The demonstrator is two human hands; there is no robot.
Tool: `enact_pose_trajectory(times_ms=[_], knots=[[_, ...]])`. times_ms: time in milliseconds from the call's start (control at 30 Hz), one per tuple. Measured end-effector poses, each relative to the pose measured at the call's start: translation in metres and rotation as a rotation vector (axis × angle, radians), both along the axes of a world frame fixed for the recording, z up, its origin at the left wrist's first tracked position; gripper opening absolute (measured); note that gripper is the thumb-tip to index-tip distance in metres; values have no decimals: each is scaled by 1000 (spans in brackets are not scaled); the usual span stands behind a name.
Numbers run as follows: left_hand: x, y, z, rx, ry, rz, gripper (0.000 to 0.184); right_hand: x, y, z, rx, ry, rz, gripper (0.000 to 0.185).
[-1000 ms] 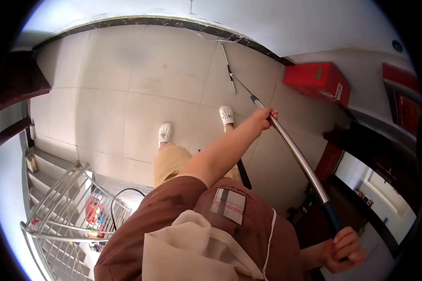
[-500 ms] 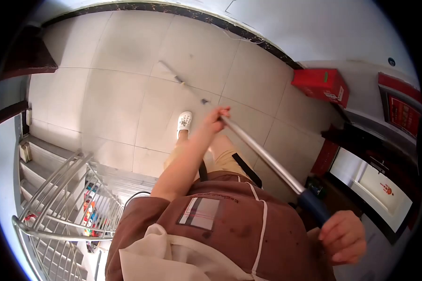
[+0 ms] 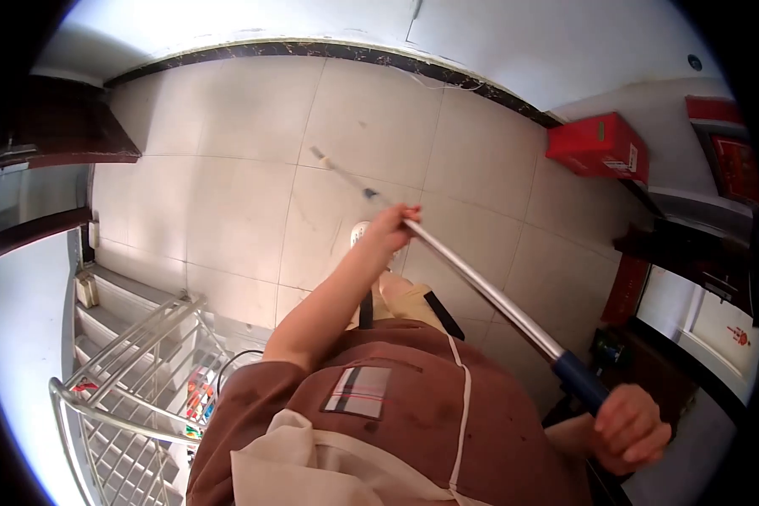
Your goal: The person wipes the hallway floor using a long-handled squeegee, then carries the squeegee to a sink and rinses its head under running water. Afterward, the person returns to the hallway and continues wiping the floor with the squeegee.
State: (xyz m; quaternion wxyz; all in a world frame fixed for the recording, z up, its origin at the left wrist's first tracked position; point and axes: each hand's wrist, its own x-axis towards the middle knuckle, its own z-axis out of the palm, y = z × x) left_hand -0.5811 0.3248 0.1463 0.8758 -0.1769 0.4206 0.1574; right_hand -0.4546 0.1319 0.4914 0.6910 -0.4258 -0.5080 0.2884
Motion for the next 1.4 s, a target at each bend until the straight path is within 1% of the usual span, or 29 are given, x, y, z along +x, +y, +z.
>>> enact_pose_trajectory(times_ms=[33, 67, 133, 167, 267, 300, 333, 367, 400, 467, 500, 533, 567, 600, 667, 700, 833, 867, 900, 1100, 1267, 1300, 1400], knots=[[26, -2, 11, 11, 78, -23, 11, -5, -7, 1, 40, -9, -146, 25], [45, -7, -5, -34, -9, -68, 13, -7, -14, 2, 40, -17, -227, 25], [79, -17, 5, -38, 61, -167, 16, -11, -29, 8, 39, -52, -415, 26], [94, -23, 9, -32, 69, -219, 16, -16, -31, 13, 30, -50, -431, 28], [126, -36, 11, -47, 54, -363, 16, -30, -44, 17, 18, -99, -681, 29], [132, -40, 13, -31, 66, -400, 15, -34, -47, 17, 0, -79, -688, 29], [134, -44, 15, -17, 84, -433, 15, -42, -44, 16, -7, -79, -795, 29], [136, -49, 6, -18, 58, -419, 10, -52, -37, 14, -13, -75, -899, 29], [136, -50, 6, -51, 22, -407, 9, -60, -29, 12, -17, -70, -1004, 29], [130, -49, 8, -117, -54, -391, 7, -71, -14, 3, -41, -66, -1028, 29], [125, -49, 11, -90, -109, -407, 10, -76, -7, -4, -70, -67, -1027, 29], [116, -46, 11, -100, -113, -407, 9, -85, 2, -9, -103, -68, -1031, 29], [108, -40, 17, -109, -118, -409, 8, -99, 20, -11, -153, -74, -1180, 36], [101, -33, 22, -117, -128, -403, 7, -111, 32, -12, -163, -90, -1209, 35], [86, -18, 18, -103, -147, -472, 7, -131, 54, -15, -180, -121, -1250, 33], [77, -11, 15, -97, -152, -508, 7, -141, 60, -18, -222, -149, -1324, 30], [54, 16, 13, -44, -44, -580, 13, -171, 87, -30, -316, -149, -1322, 31], [52, 22, 9, -47, -34, -591, 15, -175, 94, -31, -362, -206, -1294, 32], [49, 27, 6, -50, -24, -597, 16, -179, 101, -32, -350, -226, -1296, 32], [36, 51, 0, -49, -31, -541, 14, -190, 131, -32, -369, -343, -1165, 32], [27, 78, -14, -129, -91, -507, 12, -202, 168, -32, -310, -370, -1038, 32], [25, 85, -14, -143, -105, -498, 12, -203, 176, -31, -295, -349, -977, 31], [19, 104, -20, -194, -161, -426, 11, -206, 198, -26, -318, -341, -898, 36]])
